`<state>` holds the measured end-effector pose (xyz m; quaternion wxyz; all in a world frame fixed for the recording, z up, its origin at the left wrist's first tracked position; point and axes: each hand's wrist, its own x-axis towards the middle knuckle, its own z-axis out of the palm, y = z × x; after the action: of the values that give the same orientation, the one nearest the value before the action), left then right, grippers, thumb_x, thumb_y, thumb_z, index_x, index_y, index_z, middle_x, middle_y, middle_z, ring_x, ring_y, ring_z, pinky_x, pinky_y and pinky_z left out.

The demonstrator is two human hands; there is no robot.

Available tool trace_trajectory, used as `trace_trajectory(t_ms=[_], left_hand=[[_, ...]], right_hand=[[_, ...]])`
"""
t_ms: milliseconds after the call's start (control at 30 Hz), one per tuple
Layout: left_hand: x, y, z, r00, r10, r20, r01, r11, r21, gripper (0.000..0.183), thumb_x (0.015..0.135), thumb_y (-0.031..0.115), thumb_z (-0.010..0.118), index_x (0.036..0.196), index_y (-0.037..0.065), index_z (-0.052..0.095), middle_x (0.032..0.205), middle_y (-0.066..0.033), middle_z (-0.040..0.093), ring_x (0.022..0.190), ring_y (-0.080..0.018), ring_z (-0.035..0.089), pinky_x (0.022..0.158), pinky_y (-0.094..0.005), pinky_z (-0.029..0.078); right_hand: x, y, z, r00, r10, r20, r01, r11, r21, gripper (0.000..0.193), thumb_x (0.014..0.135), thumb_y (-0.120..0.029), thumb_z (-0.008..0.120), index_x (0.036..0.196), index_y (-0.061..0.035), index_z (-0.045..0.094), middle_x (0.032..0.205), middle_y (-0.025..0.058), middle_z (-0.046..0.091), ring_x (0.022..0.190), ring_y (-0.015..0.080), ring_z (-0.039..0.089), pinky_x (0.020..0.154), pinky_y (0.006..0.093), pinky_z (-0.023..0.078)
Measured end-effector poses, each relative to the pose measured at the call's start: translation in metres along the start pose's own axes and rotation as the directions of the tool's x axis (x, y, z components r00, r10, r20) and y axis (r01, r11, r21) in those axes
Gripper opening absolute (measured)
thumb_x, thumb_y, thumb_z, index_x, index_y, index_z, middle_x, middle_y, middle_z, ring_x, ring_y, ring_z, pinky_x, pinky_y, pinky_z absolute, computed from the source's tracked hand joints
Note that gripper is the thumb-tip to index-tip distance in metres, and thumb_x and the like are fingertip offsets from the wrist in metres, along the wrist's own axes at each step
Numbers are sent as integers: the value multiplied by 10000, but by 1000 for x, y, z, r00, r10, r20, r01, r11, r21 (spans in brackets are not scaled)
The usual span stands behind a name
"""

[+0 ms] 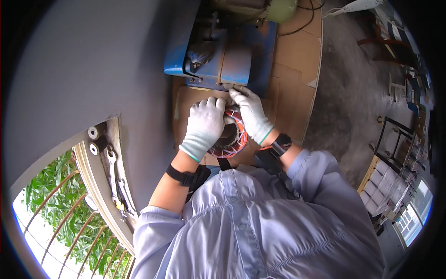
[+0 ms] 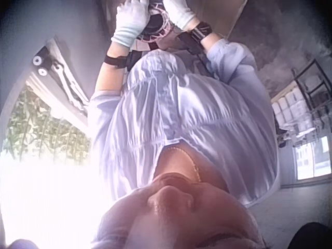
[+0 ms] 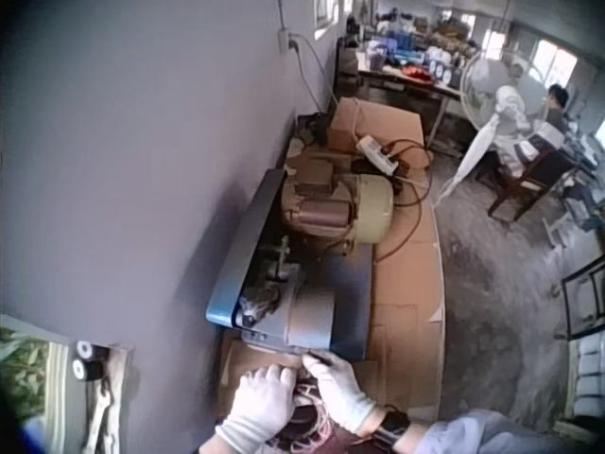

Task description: Assembling electric motor components by winding copper coils and inserting them into motor housings.

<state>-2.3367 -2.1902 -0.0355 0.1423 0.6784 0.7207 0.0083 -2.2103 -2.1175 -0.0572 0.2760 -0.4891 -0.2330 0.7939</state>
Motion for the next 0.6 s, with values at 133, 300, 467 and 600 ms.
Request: trace_trajectory(t_ms=[133,300,467,600], left_hand=[[2,1,-4,996,-49,79,55,996,-66,386,849,386,699,1030,68,576,987,-136,638,946,-319,661,817,-455,529],[-7,5,-6,993,-48,108,58,995,-83,390,852,395,694,1045,73,589,999,-133,634,959,-321,656,794,-454,541],[2,0,-6,996,-72,59,78,992,-103,411,845,408,699,1069,75,613,1017,-128,646,966,-314,668,796,-450,541],[-3,-4,-7,995,-57,82,67,990,-126,447,841,420,704,1109,73,619,1051,-133,645,1007,-314,664,829,-440,539]], right_hand=[[8,5,-5,999,34,36,-31,997,-64,185,990,-147,618,1115,-39,701,933,-23,662,796,60,588,730,228,503],[5,12,-10,1000,15,-17,-17,994,-112,188,982,-157,634,1112,-34,691,878,-17,642,747,76,582,679,238,501],[8,0,1,1000,-16,-5,15,988,-152,213,985,-174,631,1122,-18,679,823,24,642,695,111,603,640,265,519],[6,7,-2,999,-15,30,20,985,-170,219,992,-177,625,1128,-14,678,852,38,663,726,121,620,670,272,533]])
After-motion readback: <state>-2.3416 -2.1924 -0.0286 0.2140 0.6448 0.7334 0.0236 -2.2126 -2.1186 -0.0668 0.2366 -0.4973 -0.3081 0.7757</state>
